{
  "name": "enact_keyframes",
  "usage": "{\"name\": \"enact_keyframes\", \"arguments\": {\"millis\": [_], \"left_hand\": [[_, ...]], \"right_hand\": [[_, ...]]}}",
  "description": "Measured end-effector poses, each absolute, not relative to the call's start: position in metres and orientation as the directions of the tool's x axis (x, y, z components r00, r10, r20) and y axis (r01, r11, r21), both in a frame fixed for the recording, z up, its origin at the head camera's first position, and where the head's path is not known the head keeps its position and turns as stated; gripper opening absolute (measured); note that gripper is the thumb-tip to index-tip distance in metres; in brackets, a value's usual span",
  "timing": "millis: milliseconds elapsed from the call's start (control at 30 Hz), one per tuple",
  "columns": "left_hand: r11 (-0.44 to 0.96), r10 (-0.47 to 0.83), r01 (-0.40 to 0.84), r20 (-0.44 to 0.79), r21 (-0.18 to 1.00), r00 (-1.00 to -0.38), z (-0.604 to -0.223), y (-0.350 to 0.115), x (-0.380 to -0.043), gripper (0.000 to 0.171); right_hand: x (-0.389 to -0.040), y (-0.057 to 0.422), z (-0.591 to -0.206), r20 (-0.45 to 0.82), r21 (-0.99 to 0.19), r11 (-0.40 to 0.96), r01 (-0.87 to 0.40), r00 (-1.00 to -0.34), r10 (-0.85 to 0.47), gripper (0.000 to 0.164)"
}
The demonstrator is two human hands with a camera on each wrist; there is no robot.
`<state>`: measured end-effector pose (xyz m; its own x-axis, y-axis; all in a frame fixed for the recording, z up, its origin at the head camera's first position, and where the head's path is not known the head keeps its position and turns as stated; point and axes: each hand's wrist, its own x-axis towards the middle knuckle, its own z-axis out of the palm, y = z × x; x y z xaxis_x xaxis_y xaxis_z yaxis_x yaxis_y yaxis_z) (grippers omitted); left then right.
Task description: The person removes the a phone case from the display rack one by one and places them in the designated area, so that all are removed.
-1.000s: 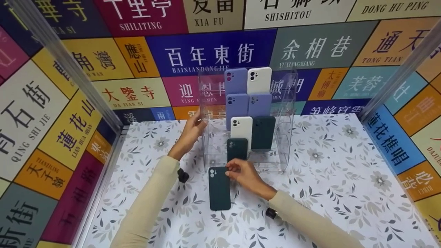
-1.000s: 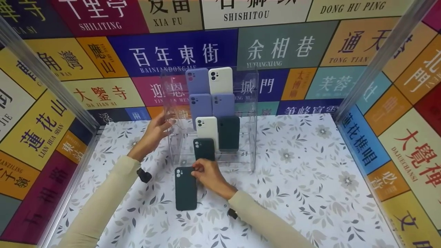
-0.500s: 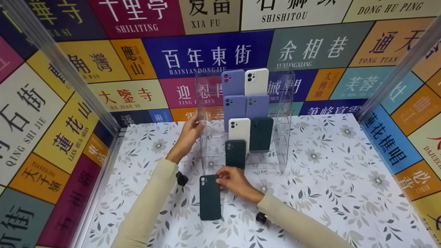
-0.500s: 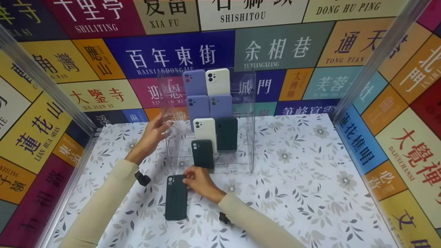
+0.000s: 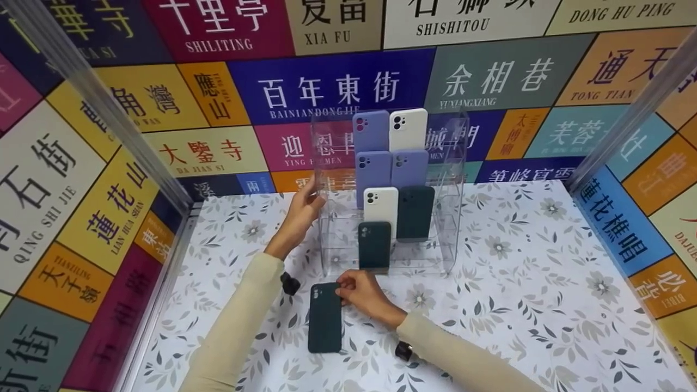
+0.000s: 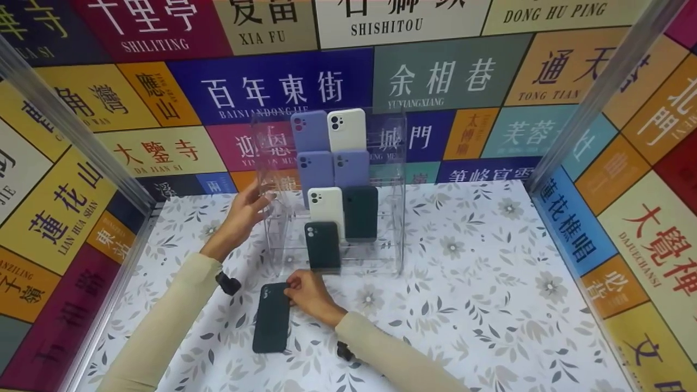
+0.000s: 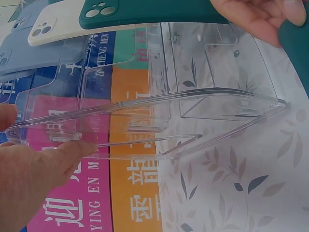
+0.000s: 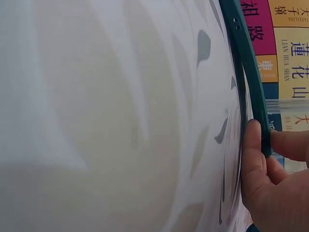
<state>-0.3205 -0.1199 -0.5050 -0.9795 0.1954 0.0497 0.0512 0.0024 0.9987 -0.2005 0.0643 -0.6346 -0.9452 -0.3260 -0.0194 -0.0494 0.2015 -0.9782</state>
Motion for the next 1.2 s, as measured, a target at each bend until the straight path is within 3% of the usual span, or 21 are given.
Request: {"name": "enact_keyframes", "arguments": {"millis": [567, 1200], "left_hand": [[0.044, 0.195, 0.089, 0.079, 0.995, -0.978, -0.511, -0.117, -0.319, 0.073], [0.021, 0.171, 0.112, 0.107, 0.993, -0.979, -0.507, -0.115, -0.319, 0.072]], "right_hand": [[-0.193, 0.059, -0.638, -0.051, -0.975, 0.222, -0.016, -0.955, -0.293, 0.016], [-0.19, 0.084, -0.629, 0.002, -0.967, 0.245, -0.076, -0.957, -0.289, 0.015]]}}
